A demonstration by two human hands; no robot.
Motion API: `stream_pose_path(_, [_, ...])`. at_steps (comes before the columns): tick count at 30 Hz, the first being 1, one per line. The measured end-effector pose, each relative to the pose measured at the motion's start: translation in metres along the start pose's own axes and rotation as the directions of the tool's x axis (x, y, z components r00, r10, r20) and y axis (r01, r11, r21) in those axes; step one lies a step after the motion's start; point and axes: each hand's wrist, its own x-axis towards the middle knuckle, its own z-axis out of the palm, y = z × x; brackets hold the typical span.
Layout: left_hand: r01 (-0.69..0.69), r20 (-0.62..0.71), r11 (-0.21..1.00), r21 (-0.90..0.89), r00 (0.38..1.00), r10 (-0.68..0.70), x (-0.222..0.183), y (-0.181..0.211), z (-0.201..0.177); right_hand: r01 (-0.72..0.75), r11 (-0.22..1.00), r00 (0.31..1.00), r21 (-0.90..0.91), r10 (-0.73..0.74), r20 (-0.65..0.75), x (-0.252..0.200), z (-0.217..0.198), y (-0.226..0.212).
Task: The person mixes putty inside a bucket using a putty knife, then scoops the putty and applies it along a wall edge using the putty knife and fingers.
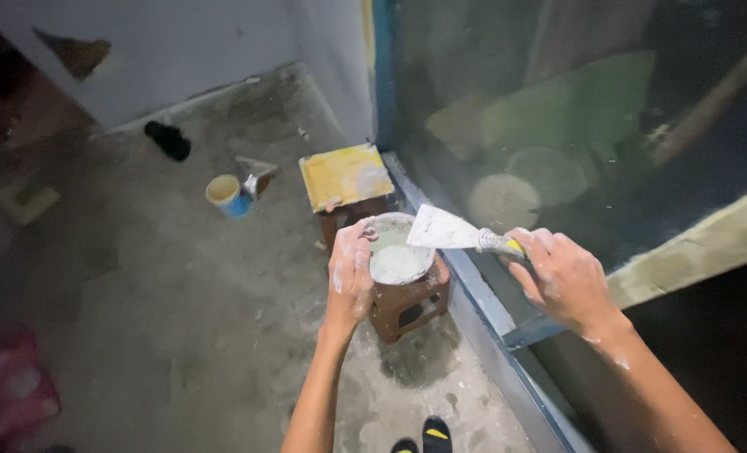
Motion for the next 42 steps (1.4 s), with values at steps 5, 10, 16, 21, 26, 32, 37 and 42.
stream_pose_path(5, [0.092, -0.036, 0.996, 0.007, 0.995, -0.091, -0.005, -0.032, -0.003, 0.007, 0.999, 0.998, 0.047, -0.010, 0.057, 0.028, 0.038, 0.000])
stream_pose_path(10, [0.135, -0.032, 0.985, 0.106, 0.991, -0.133, 0.001, -0.086, -0.004, -0.020, 0.997, 0.991, 0.072, 0.010, 0.137, 0.051, 0.094, 0.004])
stream_pose_path(16, [0.227, 0.050, 0.967, 0.113, 0.971, -0.234, 0.016, -0.167, -0.005, -0.095, 0.991, 0.968, 0.090, 0.071, 0.240, 0.075, 0.176, 0.006])
stream_pose_path(21, [0.349, 0.127, 0.921, 0.175, 0.919, -0.373, 0.023, -0.241, 0.008, -0.180, 0.980, 0.923, 0.088, 0.138, 0.358, 0.088, 0.254, 0.009])
stream_pose_path(26, [0.378, 0.187, 0.905, 0.193, 0.892, -0.412, -0.011, -0.322, 0.039, -0.255, 0.966, 0.818, 0.045, 0.191, 0.543, 0.086, 0.352, 0.018])
stream_pose_path(32, [0.415, 0.205, 0.845, 0.336, 0.844, -0.496, -0.058, -0.377, 0.066, -0.156, 0.988, 0.674, -0.019, 0.121, 0.729, 0.058, 0.461, 0.024])
stream_pose_path(37, [0.492, 0.176, 0.754, 0.436, 0.775, -0.607, -0.073, -0.391, 0.084, -0.121, 0.988, 0.481, -0.091, 0.139, 0.866, 0.045, 0.517, 0.021])
stream_pose_path(42, [0.480, 0.153, 0.736, 0.477, 0.780, -0.607, -0.078, -0.392, 0.089, -0.188, 0.982, 0.552, -0.023, 0.125, 0.824, 0.037, 0.534, 0.025])
